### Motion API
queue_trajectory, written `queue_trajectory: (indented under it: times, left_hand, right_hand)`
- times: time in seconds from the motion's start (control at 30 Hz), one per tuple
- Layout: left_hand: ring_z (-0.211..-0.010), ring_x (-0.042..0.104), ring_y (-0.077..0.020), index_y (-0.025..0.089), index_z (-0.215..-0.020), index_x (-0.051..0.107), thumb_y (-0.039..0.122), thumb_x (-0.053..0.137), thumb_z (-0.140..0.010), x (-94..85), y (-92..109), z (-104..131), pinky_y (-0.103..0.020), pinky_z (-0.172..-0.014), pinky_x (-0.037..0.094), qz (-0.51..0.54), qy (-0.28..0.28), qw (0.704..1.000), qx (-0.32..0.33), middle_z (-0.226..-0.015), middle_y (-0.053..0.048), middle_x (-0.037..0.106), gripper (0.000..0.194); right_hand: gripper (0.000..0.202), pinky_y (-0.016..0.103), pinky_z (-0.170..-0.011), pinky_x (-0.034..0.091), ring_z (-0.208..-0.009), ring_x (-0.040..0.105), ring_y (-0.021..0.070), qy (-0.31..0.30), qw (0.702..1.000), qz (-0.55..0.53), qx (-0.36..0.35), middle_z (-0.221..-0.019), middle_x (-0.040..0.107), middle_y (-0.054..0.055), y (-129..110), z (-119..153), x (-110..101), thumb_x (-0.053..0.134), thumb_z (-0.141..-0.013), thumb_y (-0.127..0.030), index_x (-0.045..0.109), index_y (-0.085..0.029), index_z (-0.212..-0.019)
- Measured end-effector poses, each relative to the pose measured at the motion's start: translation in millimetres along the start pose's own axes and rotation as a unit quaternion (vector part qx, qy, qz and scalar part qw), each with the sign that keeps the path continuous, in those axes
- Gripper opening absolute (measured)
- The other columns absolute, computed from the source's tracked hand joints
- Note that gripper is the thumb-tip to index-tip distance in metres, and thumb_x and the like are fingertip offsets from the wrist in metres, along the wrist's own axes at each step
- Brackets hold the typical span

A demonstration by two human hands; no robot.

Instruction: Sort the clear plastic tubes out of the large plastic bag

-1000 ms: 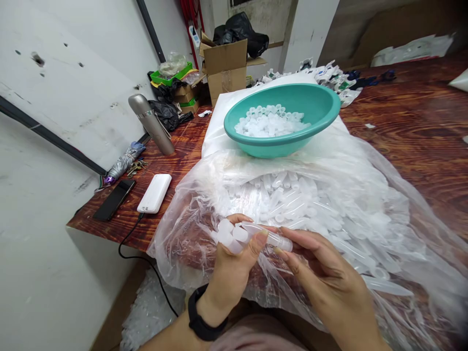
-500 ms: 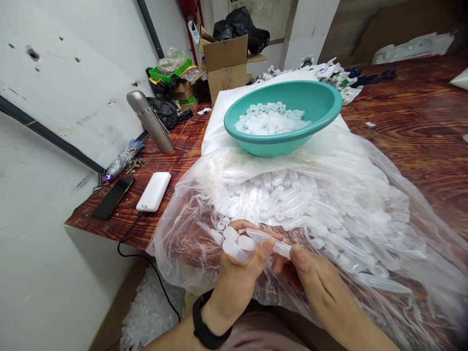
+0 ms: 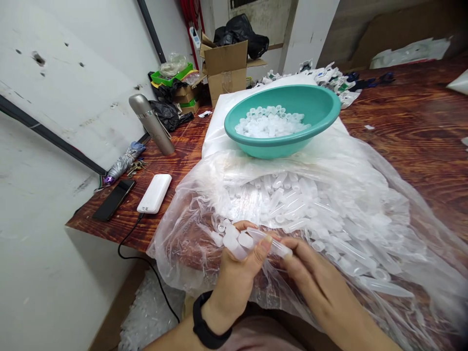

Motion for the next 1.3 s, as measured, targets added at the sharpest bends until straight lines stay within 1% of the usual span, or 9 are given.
queue_trajectory:
  times: [0.13, 0.3, 0.4, 0.47, 0.63, 0.77, 1.0, 1.13, 1.3]
  left_hand:
    - [-0.104, 0.078, -0.0207, 0.022, -0.109, 0.062, 0.043, 0.083, -0.095, 5.7, 1, -2, -0.036, -0.104, 0.055, 0.003, -0.015, 1.000, 0.008, -0.108, -0.006, 0.083, 0.033]
    - [-0.099, 0.080, -0.0223, 0.022, -0.109, 0.058, 0.043, 0.084, -0.092, 7.2, 6, -15, -0.036, -0.094, 0.060, 0.002, -0.014, 1.000, 0.009, -0.103, -0.006, 0.082, 0.037]
    - [-0.097, 0.080, -0.0242, 0.024, -0.110, 0.053, 0.043, 0.081, -0.088, 5.7, 22, -44, -0.037, -0.087, 0.062, 0.005, -0.012, 1.000, 0.000, -0.096, -0.002, 0.078, 0.041]
    - [-0.096, 0.079, -0.0235, 0.024, -0.112, 0.052, 0.044, 0.071, -0.091, 8.8, 37, -70, -0.036, -0.085, 0.063, -0.105, -0.032, 0.994, 0.015, -0.095, -0.001, 0.075, 0.035]
    - [-0.088, 0.074, -0.0261, 0.020, -0.097, 0.065, 0.041, 0.076, -0.086, 27.4, 50, -128, -0.039, -0.084, 0.060, -0.376, -0.099, 0.921, 0.036, -0.091, -0.006, 0.076, 0.027]
    - [-0.103, 0.073, -0.0384, 0.022, -0.081, 0.064, 0.038, 0.084, -0.080, 47.1, 39, -146, -0.050, -0.095, 0.056, -0.516, -0.130, 0.845, 0.048, -0.091, -0.011, 0.079, 0.026]
    - [-0.110, 0.072, -0.0471, 0.018, -0.083, 0.067, 0.034, 0.082, -0.085, 68.1, 19, -144, -0.058, -0.099, 0.055, -0.614, -0.169, 0.768, 0.069, -0.101, -0.020, 0.079, 0.021]
    - [-0.111, 0.072, -0.0397, 0.021, -0.094, 0.069, 0.041, 0.077, -0.091, 59.2, 36, -127, -0.047, -0.096, 0.056, -0.608, -0.167, 0.771, 0.095, -0.107, -0.013, 0.079, 0.021]
    - [-0.087, 0.072, -0.0267, 0.023, -0.101, 0.070, 0.053, 0.073, -0.096, 37.3, 54, -77, -0.035, -0.076, 0.052, -0.544, -0.186, 0.812, 0.102, -0.095, -0.004, 0.078, 0.030]
  right_hand:
    - [0.029, 0.032, -0.069, 0.057, -0.077, 0.072, 0.0214, 0.034, 0.999, 0.008, -0.016, -0.087, 0.073, 0.003, -5, 1, -1, 0.047, -0.111, -0.046, 0.068, -0.029, -0.100]
    - [0.048, 0.028, -0.059, 0.057, -0.065, 0.068, 0.0194, -0.036, 0.996, -0.068, 0.047, -0.075, 0.068, 0.001, 4, -5, 10, 0.028, -0.116, -0.048, 0.062, -0.027, -0.091]
    - [0.037, 0.031, -0.069, 0.060, -0.080, 0.074, 0.0212, -0.028, 0.999, 0.047, 0.006, -0.091, 0.075, 0.004, 10, -10, 7, 0.036, -0.115, -0.046, 0.064, -0.026, -0.103]
    - [0.025, 0.037, -0.080, 0.061, -0.095, 0.076, 0.0253, -0.011, 0.992, 0.122, -0.031, -0.103, 0.076, 0.007, 16, -12, 9, 0.048, -0.112, -0.043, 0.065, -0.025, -0.115]
    - [0.020, 0.047, -0.086, 0.062, -0.102, 0.075, 0.0311, -0.015, 0.976, 0.193, -0.097, -0.112, 0.074, 0.012, 23, -11, 29, 0.054, -0.109, -0.030, 0.068, -0.023, -0.122]
    - [0.026, 0.049, -0.085, 0.064, -0.100, 0.075, 0.0316, -0.017, 0.967, 0.217, -0.136, -0.117, 0.073, 0.015, 17, -5, 35, 0.051, -0.110, -0.025, 0.067, -0.021, -0.129]
    - [0.055, 0.049, -0.097, 0.064, -0.109, 0.076, 0.0280, -0.039, 0.960, 0.200, -0.191, -0.126, 0.077, 0.010, 15, 14, 40, 0.041, -0.099, 0.001, 0.067, -0.027, -0.139]
    - [0.038, 0.035, -0.089, 0.066, -0.104, 0.078, 0.0224, -0.011, 0.974, 0.161, -0.161, -0.120, 0.077, 0.010, 21, 11, 19, 0.049, -0.107, -0.013, 0.067, -0.025, -0.137]
    - [0.026, 0.032, -0.093, 0.065, -0.108, 0.078, 0.0202, 0.082, 0.989, 0.100, -0.073, -0.118, 0.075, 0.009, 30, 1, -31, 0.054, -0.111, -0.030, 0.071, -0.027, -0.131]
Point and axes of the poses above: each hand's wrist, its own z-axis away from the middle knuckle, its own x-axis out of the palm, y = z × x, the point moved 9 cm from there along -z, towards the middle knuckle
